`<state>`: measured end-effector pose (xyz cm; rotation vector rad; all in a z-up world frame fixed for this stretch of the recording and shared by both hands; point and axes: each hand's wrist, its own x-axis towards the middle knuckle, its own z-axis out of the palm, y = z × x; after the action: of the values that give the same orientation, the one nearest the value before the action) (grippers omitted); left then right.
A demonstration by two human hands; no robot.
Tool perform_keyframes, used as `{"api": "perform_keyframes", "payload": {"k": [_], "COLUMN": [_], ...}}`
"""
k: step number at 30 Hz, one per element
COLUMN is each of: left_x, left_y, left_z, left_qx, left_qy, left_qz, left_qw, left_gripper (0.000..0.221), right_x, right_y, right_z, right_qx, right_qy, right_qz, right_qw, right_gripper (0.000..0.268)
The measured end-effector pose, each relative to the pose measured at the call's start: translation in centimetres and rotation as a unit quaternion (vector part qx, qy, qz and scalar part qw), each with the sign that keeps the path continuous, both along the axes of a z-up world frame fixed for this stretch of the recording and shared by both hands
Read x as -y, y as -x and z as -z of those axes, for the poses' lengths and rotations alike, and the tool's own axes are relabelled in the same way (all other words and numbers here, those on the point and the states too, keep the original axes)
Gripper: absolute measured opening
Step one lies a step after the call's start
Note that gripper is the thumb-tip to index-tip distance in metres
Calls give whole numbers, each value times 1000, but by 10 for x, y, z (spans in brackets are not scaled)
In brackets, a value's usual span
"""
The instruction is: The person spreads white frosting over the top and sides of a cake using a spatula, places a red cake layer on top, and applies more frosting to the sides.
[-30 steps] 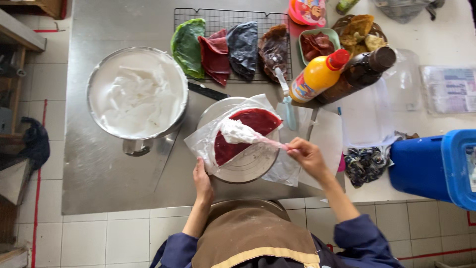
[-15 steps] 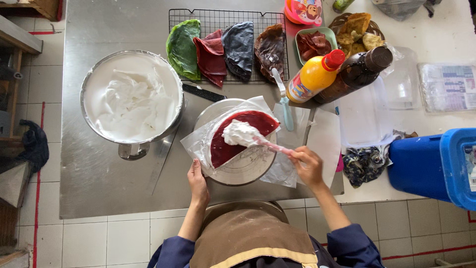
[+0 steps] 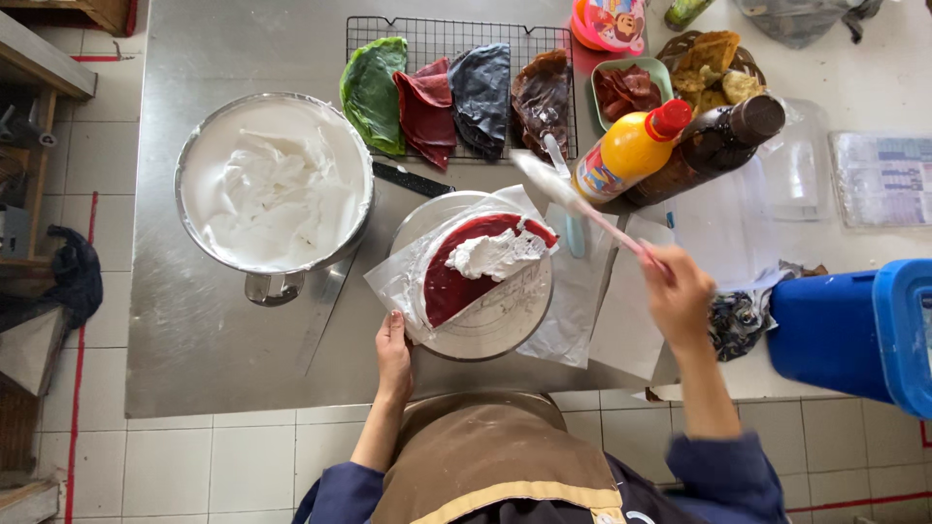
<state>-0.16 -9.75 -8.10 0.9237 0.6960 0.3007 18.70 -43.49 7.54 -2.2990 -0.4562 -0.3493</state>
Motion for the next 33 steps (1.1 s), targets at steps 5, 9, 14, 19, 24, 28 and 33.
{"api": "perform_keyframes", "payload": {"k": [5, 9, 14, 19, 24, 28, 33], "left_x": [-7, -12, -14, -18, -18, -23, -27], "left_y": [3, 8, 3, 1, 2, 1, 2], "left_z": [-1, 12, 3, -3, -3, 5, 10], "left_qx": [6, 8, -7, -7, 2, -19, -6], "left_qy": [-40, -56, -46, -31, -18, -11, -27], "left_qz": [36, 58, 60, 68, 82, 90, 107], "left_qw": [999, 997, 997, 997, 997, 996, 994], "left_gripper": [34, 31, 35, 40, 45, 45, 43], "right_x": [-132, -235, -269, -180, -73, -54, -60], "right_y": [-32, -77, -109, -124, -108, -76, -70], "right_z": [-44, -56, -51, -1, 114, 181, 205], "right_qx": [-70, -248, -412, -309, -201, -82, -64], "right_qy": [-39, 20, -85, -263, 42, 172, 140], "right_qz": [-189, -339, -390, -207, 57, 92, 98], "right_qw": [979, 907, 819, 890, 977, 977, 983], "right_gripper": [10, 23, 34, 28, 23, 43, 43]}}
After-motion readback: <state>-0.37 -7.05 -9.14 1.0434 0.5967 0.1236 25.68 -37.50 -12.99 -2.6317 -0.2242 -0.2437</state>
